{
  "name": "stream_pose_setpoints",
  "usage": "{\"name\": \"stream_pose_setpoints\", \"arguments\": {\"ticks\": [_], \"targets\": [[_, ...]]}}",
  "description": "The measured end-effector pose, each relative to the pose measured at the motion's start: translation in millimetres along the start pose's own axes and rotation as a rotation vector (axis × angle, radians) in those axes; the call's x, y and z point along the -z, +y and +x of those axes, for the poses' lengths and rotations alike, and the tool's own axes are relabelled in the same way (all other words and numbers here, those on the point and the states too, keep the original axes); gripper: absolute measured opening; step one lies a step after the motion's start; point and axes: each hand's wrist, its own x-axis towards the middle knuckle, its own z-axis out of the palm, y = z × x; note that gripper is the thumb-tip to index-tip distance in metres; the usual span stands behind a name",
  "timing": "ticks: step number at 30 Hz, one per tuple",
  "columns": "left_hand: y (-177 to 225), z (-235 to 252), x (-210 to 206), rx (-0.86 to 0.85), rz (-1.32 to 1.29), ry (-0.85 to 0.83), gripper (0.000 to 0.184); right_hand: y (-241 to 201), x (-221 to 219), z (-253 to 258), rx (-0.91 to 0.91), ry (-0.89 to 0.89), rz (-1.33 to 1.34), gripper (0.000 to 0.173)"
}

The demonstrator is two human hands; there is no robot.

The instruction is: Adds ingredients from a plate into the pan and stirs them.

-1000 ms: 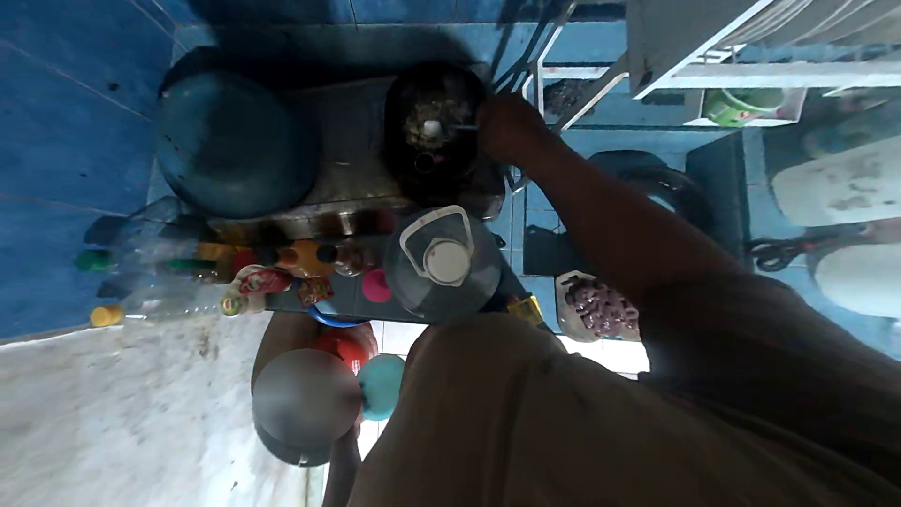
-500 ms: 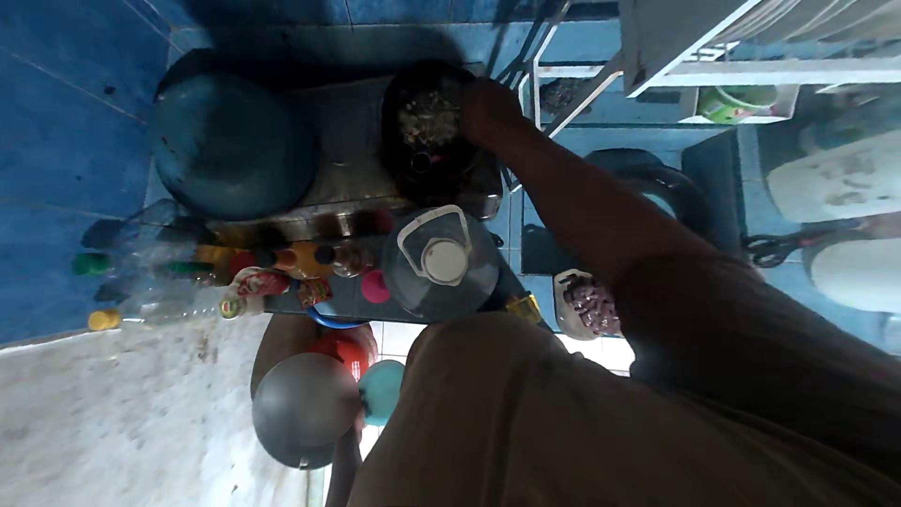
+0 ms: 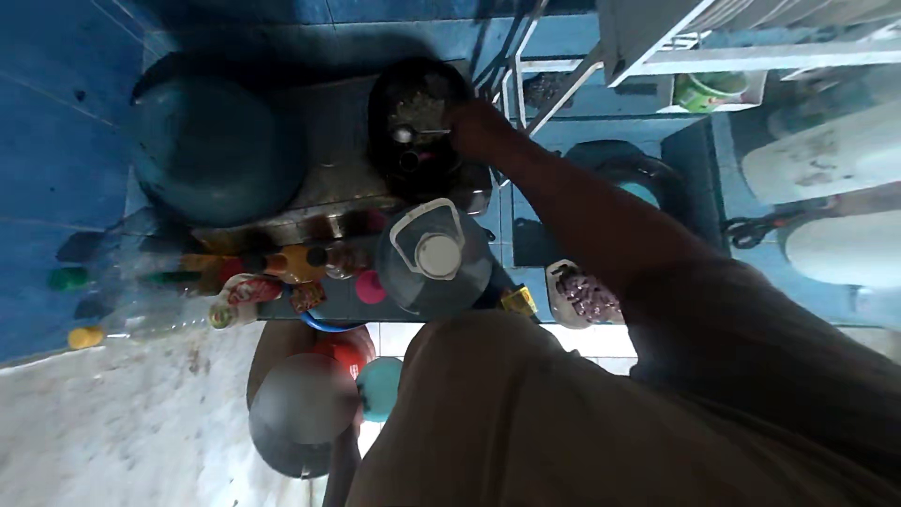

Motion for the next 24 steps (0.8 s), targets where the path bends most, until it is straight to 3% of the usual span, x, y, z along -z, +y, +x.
{"name": "stream_pose_setpoints", "arguments": {"ticks": [3, 7, 10, 15, 18, 21, 24], "targets": [[24, -16, 13, -0.028, 0.015, 0.019, 0.032, 18, 4, 1, -0.176, 0.034, -0.007, 0.033], [16, -16, 12, -0.030, 0.067, 0.033, 0.032, 27, 9, 2, -0.322, 0.112, 0.038, 0.042], [26, -29, 15, 0.042, 0.096, 0.001, 0.034, 16, 9, -2, -0.312, 0.146, 0.044, 0.045], [28, -51, 12, 0.185, -0.079, 0.034, 0.036, -5, 37, -30, -0.219, 0.463, 0.184, 0.032], [19, -57, 4, 0.202, -0.151, 0.075, 0.036, 11, 16, -36, -0.238, 0.318, 0.240, 0.037], [29, -70, 1, 0.160, -0.108, 0.094, 0.033, 50, -16, -62, -0.241, 0.246, 0.596, 0.033], [31, -89, -10, 0.114, -0.232, 0.089, 0.028, 77, -56, -135, -0.248, 0.199, 1.041, 0.030]]}}
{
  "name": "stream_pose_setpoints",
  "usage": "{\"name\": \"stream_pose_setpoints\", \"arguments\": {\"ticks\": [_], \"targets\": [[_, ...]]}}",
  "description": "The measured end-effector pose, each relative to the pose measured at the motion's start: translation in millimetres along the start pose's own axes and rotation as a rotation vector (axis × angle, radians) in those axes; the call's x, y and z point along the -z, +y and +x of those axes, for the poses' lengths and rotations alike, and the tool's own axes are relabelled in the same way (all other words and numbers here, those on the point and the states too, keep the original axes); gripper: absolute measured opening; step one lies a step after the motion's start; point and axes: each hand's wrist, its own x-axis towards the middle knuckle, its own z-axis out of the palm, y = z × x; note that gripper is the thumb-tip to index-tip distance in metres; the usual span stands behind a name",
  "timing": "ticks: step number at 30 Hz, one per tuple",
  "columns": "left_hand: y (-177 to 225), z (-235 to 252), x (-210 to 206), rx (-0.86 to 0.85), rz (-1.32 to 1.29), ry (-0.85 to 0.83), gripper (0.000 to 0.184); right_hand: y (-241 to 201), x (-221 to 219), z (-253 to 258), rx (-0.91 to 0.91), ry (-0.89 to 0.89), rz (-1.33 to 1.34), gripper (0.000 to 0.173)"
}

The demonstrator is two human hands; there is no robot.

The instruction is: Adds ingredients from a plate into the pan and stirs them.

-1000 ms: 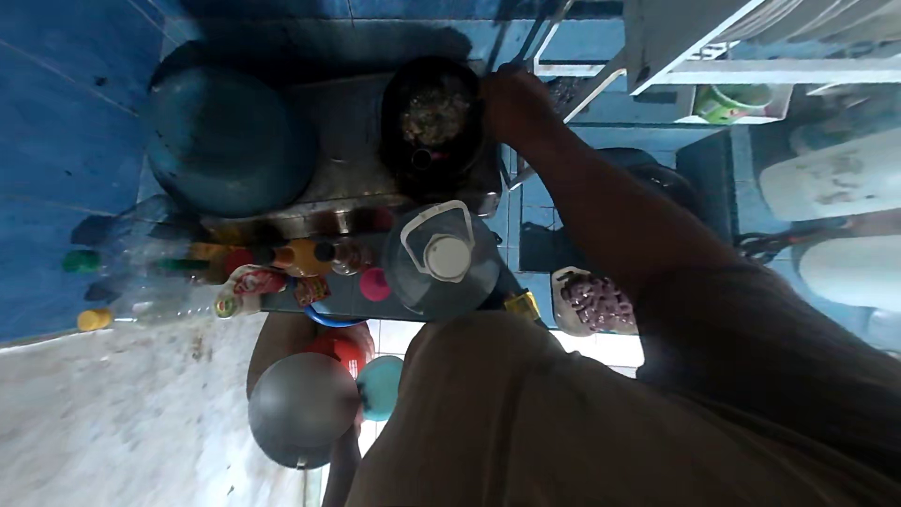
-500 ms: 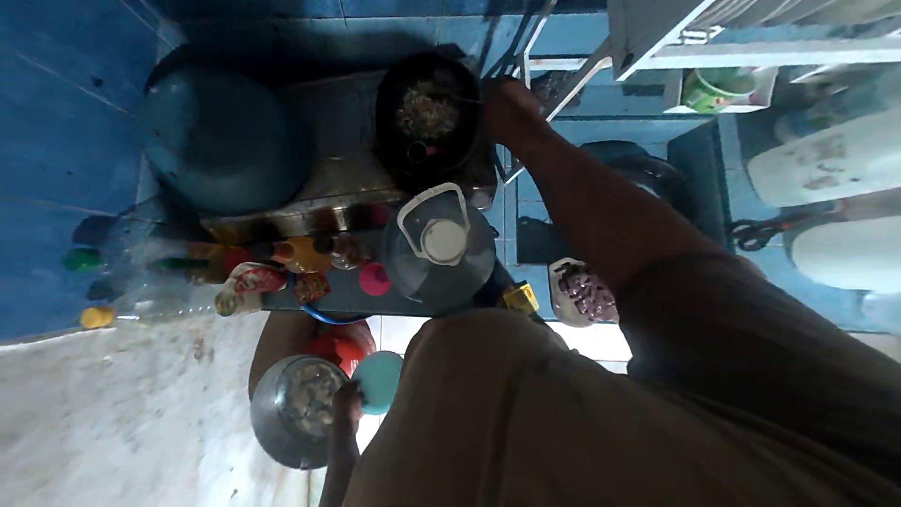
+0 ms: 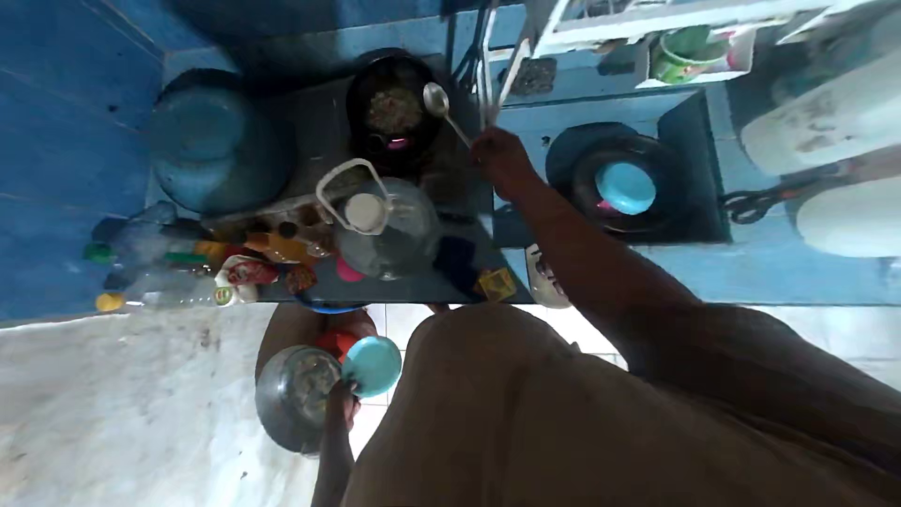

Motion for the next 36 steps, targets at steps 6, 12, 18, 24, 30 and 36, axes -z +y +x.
{"name": "stream_pose_setpoints", "arguments": {"ticks": [6, 12, 18, 24, 30, 36], "targets": [[38, -57, -42, -0.298, -0.102, -0.267, 0.023, 116, 83, -182, -0.179, -0.038, -0.055, 0.029], [124, -135, -151, -0.595, 0.138, -0.338, 0.031, 221, 177, -324, -0.330, 0.148, -0.007, 0.023], [178, -232, -340, -0.726, 0.254, -0.737, 0.037, 297, 234, -444, -0.404, 0.565, 0.230, 0.017], [153, -315, -540, -0.632, 0.394, -0.881, 0.051, 323, 259, -522, -0.456, 0.698, 0.116, 0.023], [127, -324, -613, -0.618, 0.399, -0.792, 0.069, 330, 260, -550, -0.469, 0.757, 0.102, 0.022], [192, -281, -491, -1.185, 0.637, -0.395, 0.047, 345, 261, -546, -0.513, 0.707, 0.103, 0.022]]}}
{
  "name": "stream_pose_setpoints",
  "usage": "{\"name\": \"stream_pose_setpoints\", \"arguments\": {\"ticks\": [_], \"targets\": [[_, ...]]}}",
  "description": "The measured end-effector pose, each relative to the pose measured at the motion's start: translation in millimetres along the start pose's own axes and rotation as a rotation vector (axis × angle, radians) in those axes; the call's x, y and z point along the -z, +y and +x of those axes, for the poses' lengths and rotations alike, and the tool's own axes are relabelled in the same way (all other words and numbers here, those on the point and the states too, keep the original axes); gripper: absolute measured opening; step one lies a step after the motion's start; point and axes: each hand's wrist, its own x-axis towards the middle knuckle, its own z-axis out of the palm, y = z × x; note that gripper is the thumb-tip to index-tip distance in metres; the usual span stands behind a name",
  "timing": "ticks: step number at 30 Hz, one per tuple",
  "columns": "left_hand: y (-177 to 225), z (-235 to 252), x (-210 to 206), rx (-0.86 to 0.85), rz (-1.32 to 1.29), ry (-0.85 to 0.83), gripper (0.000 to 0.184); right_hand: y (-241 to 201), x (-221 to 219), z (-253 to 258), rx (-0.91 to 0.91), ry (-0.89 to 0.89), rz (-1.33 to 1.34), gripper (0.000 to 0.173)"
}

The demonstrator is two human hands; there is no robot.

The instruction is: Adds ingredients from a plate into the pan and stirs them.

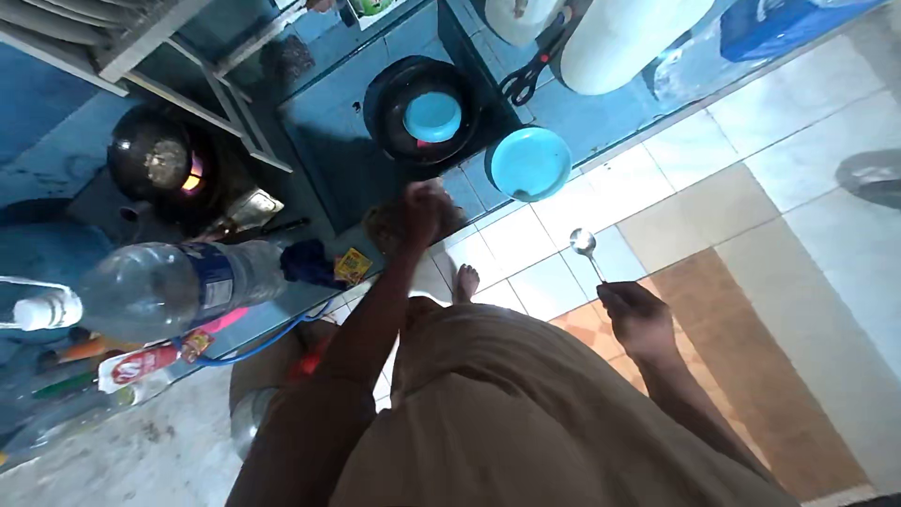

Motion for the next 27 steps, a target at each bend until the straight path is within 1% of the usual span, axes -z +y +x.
{"name": "stream_pose_setpoints", "arguments": {"ticks": [1, 3, 5, 7, 10, 13, 16, 20, 25, 27], "targets": [[-21, 7, 25, 0.050, 0.110, 0.042, 0.047, -1, -1, 2, -0.008, -0.015, -0.015, 0.022], [-68, 25, 62, 0.124, 0.278, 0.051, 0.050, -3, -5, 8, -0.011, -0.048, -0.039, 0.022], [-102, 41, 82, 0.114, 0.425, -0.054, 0.048, -8, -9, 17, 0.008, -0.082, -0.048, 0.022], [-119, 53, 88, 0.081, 0.462, -0.177, 0.037, -11, -14, 25, 0.033, -0.107, -0.044, 0.021], [-116, 62, 93, 0.083, 0.445, -0.279, 0.032, -22, -19, 34, 0.075, -0.123, -0.035, 0.020], [-110, 69, 101, 0.100, 0.435, -0.336, 0.032, -34, -21, 37, 0.093, -0.121, -0.056, 0.022], [-120, 77, 101, 0.076, 0.339, -0.290, 0.032, -39, -21, 35, 0.105, -0.116, -0.085, 0.021], [-122, 75, 100, 0.109, 0.191, -0.220, 0.033, -38, -22, 30, 0.067, -0.125, -0.107, 0.020], [-126, 67, 102, 0.142, -0.159, -0.194, 0.030, -38, -29, 30, 0.063, -0.142, -0.101, 0.021], [-127, 64, 106, 0.152, -0.252, -0.177, 0.029, -41, -31, 33, 0.083, -0.156, -0.104, 0.020]]}}
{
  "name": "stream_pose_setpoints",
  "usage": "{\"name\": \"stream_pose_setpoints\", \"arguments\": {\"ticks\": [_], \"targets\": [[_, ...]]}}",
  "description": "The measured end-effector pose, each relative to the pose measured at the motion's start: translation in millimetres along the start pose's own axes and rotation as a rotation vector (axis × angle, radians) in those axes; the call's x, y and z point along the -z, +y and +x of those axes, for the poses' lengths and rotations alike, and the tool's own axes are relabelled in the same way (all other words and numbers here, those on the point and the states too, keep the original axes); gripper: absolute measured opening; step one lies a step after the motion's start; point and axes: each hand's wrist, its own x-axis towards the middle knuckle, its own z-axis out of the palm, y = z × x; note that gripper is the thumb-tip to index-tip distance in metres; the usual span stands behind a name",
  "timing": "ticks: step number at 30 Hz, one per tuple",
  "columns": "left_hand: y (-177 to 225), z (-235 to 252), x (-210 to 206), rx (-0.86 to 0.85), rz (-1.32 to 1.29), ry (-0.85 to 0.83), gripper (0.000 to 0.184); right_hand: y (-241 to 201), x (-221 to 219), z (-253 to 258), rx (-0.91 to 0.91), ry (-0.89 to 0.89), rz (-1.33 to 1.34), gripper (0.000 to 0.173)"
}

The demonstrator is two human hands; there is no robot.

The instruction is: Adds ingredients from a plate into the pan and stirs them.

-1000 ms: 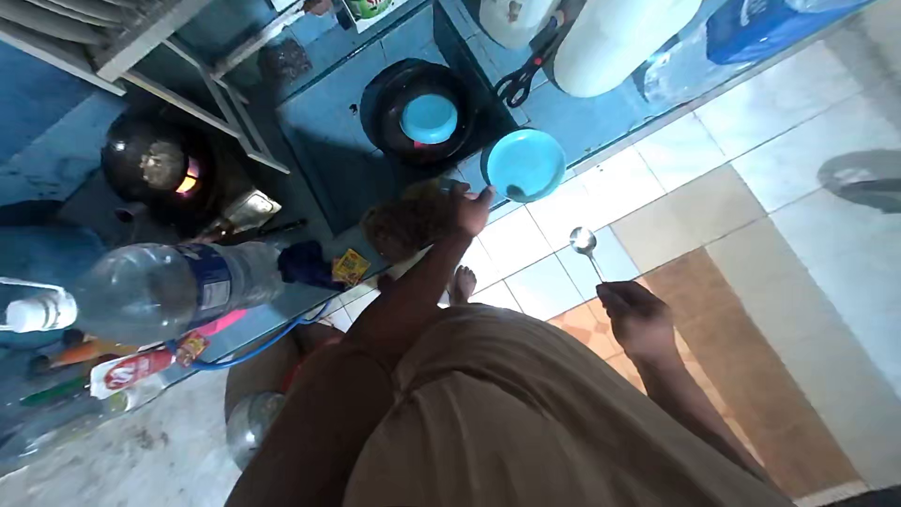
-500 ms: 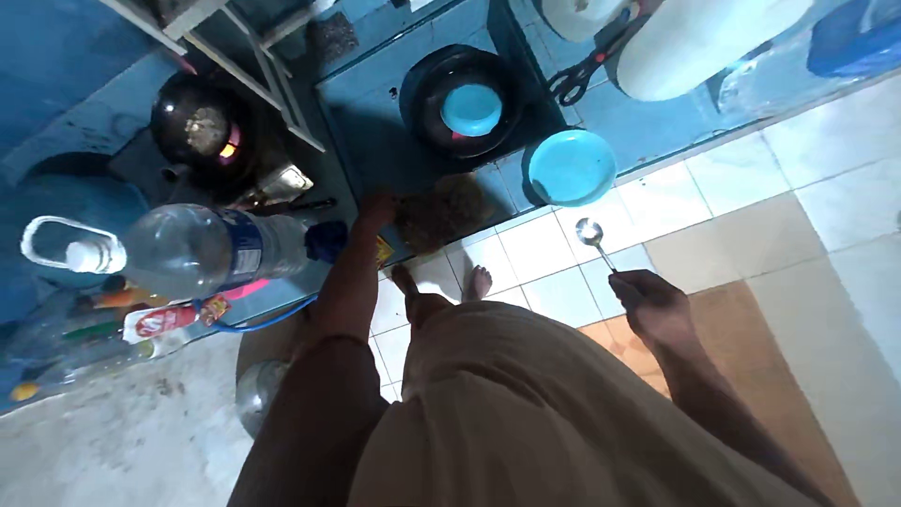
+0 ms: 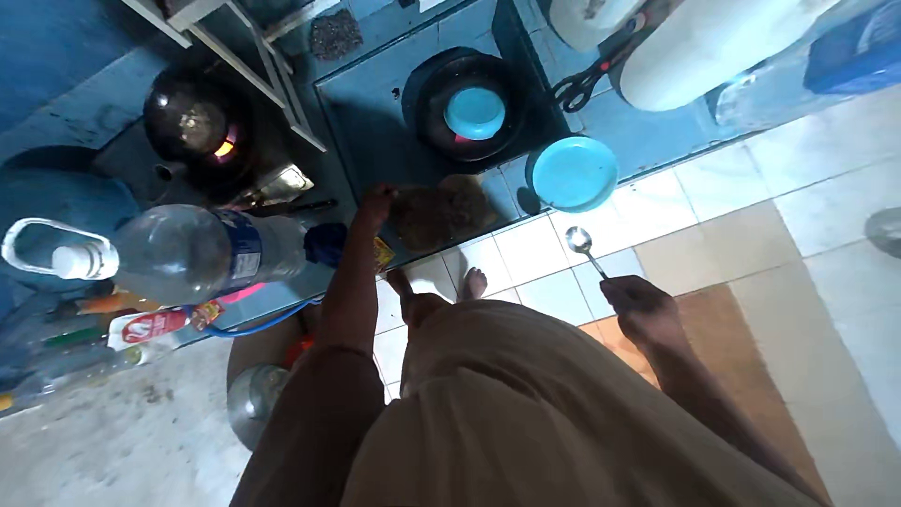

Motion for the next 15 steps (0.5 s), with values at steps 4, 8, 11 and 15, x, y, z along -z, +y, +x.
{"name": "stream_pose_setpoints", "arguments": {"ticks": [4, 8, 11, 15], "targets": [[0, -13, 14, -0.014, -0.126, 0.032, 0.027, -6, -3, 8, 0.012, -0.017, 0.018, 0.018], [31, -57, 42, -0.013, -0.252, 0.076, 0.028, -10, -6, 20, 0.018, -0.018, -0.006, 0.019], [62, -103, 76, -0.095, -0.373, 0.125, 0.024, -19, -10, 29, 0.028, -0.036, -0.018, 0.020], [120, -183, 128, -0.197, -0.350, 0.329, 0.020, -34, -19, 47, 0.034, -0.080, -0.106, 0.022]]}}
